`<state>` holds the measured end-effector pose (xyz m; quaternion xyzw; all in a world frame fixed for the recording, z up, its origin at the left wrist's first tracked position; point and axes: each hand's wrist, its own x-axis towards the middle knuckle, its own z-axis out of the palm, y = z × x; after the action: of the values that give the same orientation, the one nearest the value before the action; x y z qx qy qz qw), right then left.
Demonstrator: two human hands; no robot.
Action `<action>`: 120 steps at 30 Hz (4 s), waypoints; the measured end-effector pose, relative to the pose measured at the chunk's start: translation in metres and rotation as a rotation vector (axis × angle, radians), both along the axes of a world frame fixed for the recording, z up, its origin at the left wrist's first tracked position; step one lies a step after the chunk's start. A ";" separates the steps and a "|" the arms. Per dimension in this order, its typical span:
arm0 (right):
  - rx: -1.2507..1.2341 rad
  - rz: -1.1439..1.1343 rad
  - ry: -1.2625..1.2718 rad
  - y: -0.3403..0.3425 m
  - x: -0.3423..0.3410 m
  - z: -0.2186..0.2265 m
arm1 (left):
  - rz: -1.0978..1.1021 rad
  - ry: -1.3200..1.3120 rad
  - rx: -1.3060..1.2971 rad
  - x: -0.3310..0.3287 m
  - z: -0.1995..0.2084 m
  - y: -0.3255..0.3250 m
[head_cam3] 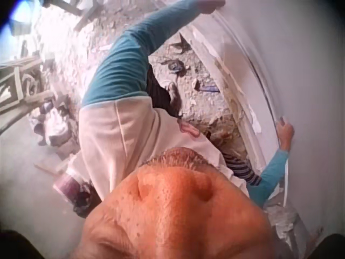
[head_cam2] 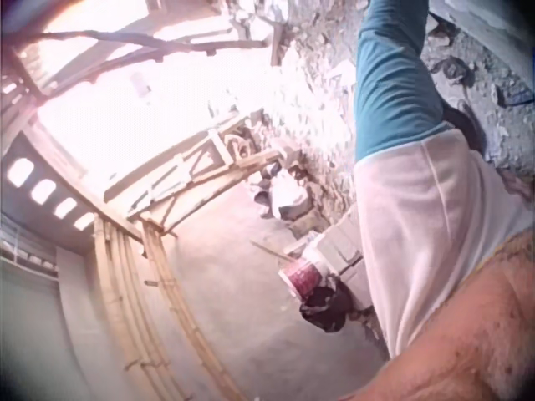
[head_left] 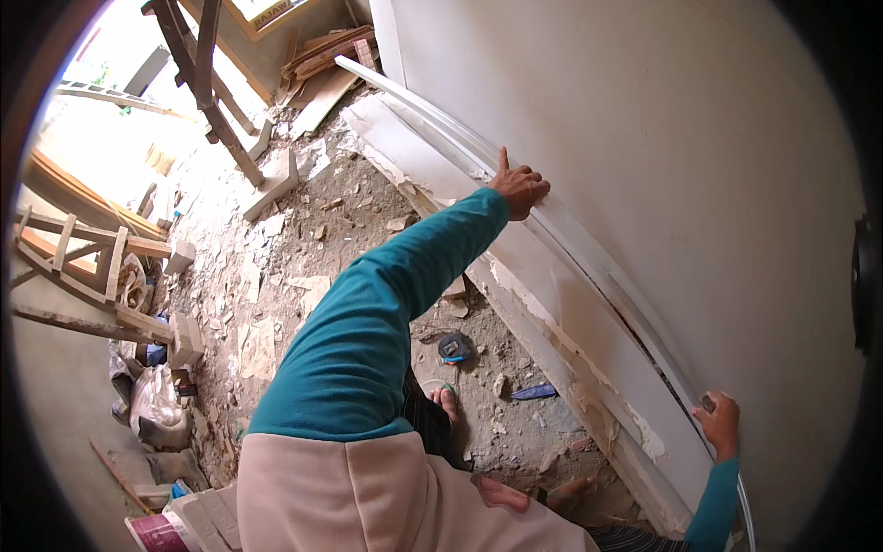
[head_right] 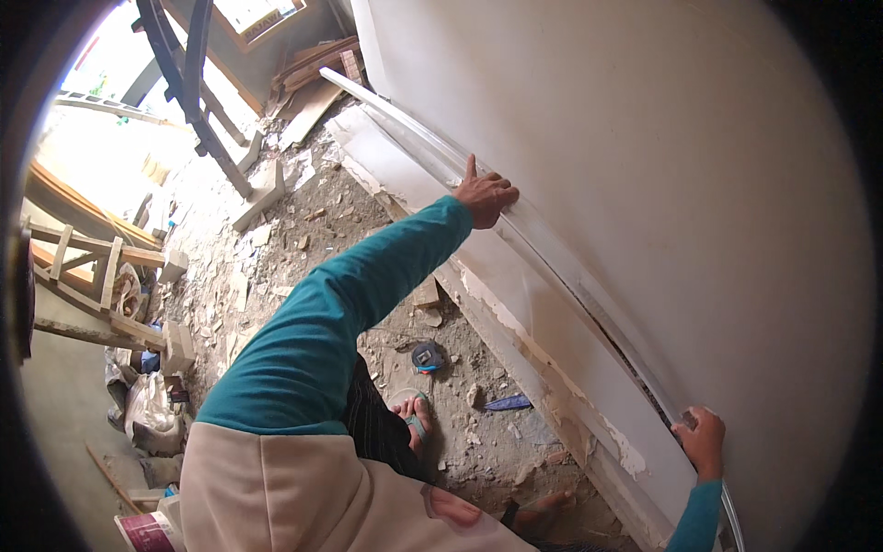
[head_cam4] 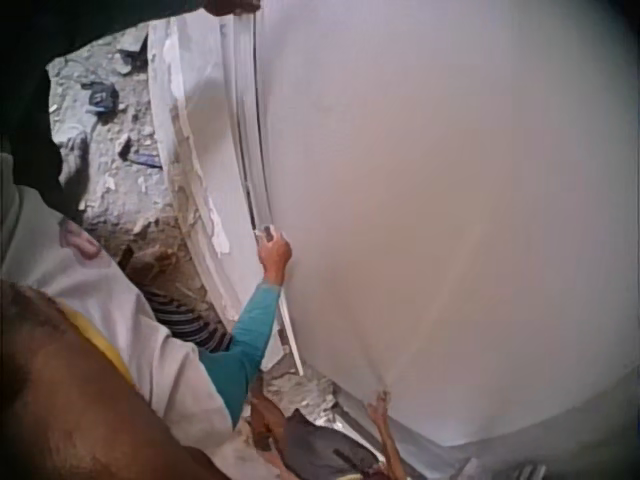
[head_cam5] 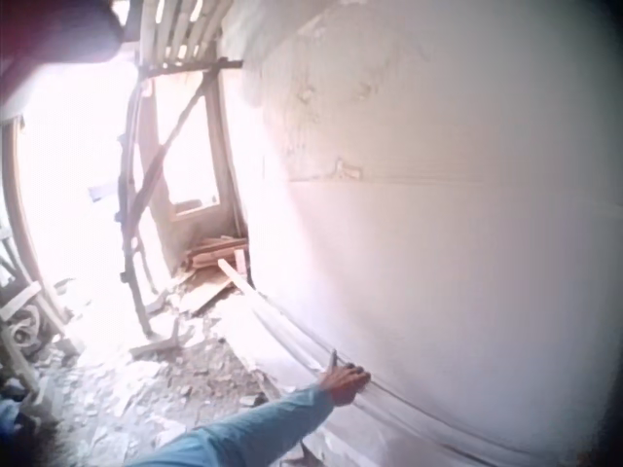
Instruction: The person measures a strip of drywall with a tape measure, marks it, and then uses a utility knife to score and cut the drywall along a metal track.
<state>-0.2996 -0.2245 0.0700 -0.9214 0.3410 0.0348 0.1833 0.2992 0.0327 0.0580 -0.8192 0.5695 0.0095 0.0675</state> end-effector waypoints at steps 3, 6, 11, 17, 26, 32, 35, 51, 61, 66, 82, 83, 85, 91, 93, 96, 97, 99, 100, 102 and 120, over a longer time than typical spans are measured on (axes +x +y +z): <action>-0.007 0.043 0.074 0.015 -0.013 0.000 | -0.127 0.093 -0.074 0.003 -0.011 0.019; 0.029 0.041 0.001 0.029 -0.028 -0.008 | -0.270 0.208 -0.122 0.010 -0.026 0.046; 0.044 0.033 0.128 0.038 -0.049 -0.031 | -0.240 0.369 -0.010 0.020 -0.054 0.069; 0.023 -0.025 0.194 0.046 -0.055 -0.044 | -0.243 0.386 -0.041 0.023 -0.061 0.073; -0.006 -0.116 0.436 0.070 -0.053 -0.032 | -0.290 0.395 0.123 0.052 -0.118 0.049; -0.167 -0.119 0.143 0.105 -0.030 -0.057 | -0.426 0.427 -0.143 0.072 -0.123 0.065; -0.152 -0.065 0.085 0.107 -0.024 -0.067 | -0.366 0.529 -0.293 0.071 -0.120 0.068; -0.113 0.020 0.166 0.075 -0.043 -0.055 | -0.119 0.797 -0.097 0.040 -0.124 0.049; -0.085 -0.118 0.121 0.077 -0.075 -0.075 | -0.208 0.400 -0.050 0.027 -0.101 0.046; -0.106 -0.392 0.006 0.087 -0.110 -0.080 | -0.153 0.358 -0.012 0.021 -0.095 0.045; -0.134 -0.442 -0.081 0.101 -0.121 -0.088 | -0.180 0.328 -0.006 0.023 -0.093 0.052; -0.139 -0.437 -0.075 0.102 -0.121 -0.088 | -0.199 0.325 -0.004 0.023 -0.092 0.053; -0.143 -0.432 -0.068 0.102 -0.121 -0.087 | -0.209 0.378 -0.034 0.022 -0.091 0.052; -0.180 -0.425 -0.106 0.098 -0.119 -0.084 | -0.128 0.434 -0.030 0.025 -0.094 0.048; -0.152 -0.429 -0.109 0.097 -0.118 -0.083 | -0.110 0.424 -0.026 0.026 -0.095 0.048; -0.133 -0.443 -0.071 0.096 -0.115 -0.083 | -0.092 0.433 -0.015 0.026 -0.095 0.049; -0.131 -0.437 -0.077 0.095 -0.115 -0.083 | -0.060 0.461 -0.024 0.025 -0.095 0.050; -0.113 -0.438 -0.063 0.095 -0.115 -0.083 | -0.030 0.489 -0.030 0.025 -0.095 0.051; -0.102 -0.435 -0.079 0.094 -0.117 -0.083 | -0.064 0.471 -0.033 0.026 -0.095 0.052; -0.084 -0.442 -0.145 0.091 -0.124 -0.082 | -0.102 0.455 -0.032 0.027 -0.097 0.052; -0.006 -0.607 -0.315 0.073 -0.193 -0.096 | 0.054 0.765 -0.037 0.012 -0.080 0.049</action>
<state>-0.4930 -0.1519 -0.0261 -0.7723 0.5674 -0.1652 0.2330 0.3113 0.0822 -0.0221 -0.7721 0.5319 0.3061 -0.1652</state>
